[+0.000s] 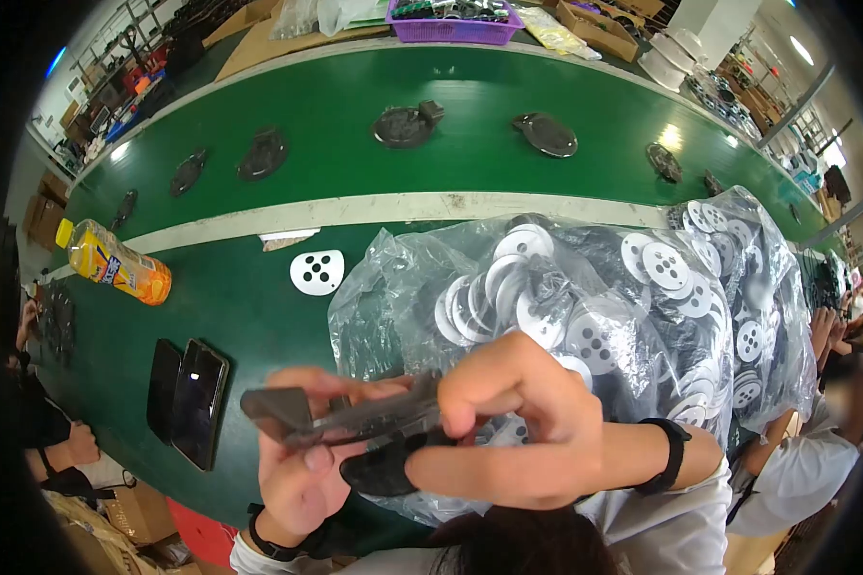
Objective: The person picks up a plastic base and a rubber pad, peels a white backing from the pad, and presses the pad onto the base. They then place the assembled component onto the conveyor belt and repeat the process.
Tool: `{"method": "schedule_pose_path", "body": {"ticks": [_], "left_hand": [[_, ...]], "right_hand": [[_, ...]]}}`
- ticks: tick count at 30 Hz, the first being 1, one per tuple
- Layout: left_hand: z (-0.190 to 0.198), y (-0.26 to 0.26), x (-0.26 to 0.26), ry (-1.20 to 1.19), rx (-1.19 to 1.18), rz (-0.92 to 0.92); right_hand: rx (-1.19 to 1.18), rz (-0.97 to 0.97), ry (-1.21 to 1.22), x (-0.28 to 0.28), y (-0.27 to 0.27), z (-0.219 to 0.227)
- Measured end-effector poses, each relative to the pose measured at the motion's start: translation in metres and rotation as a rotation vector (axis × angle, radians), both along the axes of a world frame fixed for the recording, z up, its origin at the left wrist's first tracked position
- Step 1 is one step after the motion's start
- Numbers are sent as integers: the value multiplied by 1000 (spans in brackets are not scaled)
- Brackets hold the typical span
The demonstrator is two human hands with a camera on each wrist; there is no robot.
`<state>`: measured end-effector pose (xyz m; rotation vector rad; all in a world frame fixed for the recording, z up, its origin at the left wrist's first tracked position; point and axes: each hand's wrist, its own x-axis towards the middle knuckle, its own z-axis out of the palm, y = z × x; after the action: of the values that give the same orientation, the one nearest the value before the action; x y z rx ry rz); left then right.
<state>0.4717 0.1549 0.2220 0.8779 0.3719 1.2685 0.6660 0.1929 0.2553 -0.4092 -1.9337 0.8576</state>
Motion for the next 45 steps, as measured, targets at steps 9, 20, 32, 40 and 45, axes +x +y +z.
{"method": "schedule_pose_path", "body": {"ticks": [9, 20, 32, 40, 45], "left_hand": [[-7, -4, -3, -183, -24, -76], [11, 2, -5, -6, -353, 214], [4, 4, -17, 187, -140, 120], [8, 4, -20, 44, -276, 97], [9, 4, -14, -21, -213, 142]], "right_hand": [[-68, 12, -10, -4, -8, 7], [-534, 3, 380, -3, 4, -5], [-668, 181, 232, 4, 16, -4], [-754, 128, 298, 4, 17, -6], [-849, 193, 354, 6, 21, -10]]}}
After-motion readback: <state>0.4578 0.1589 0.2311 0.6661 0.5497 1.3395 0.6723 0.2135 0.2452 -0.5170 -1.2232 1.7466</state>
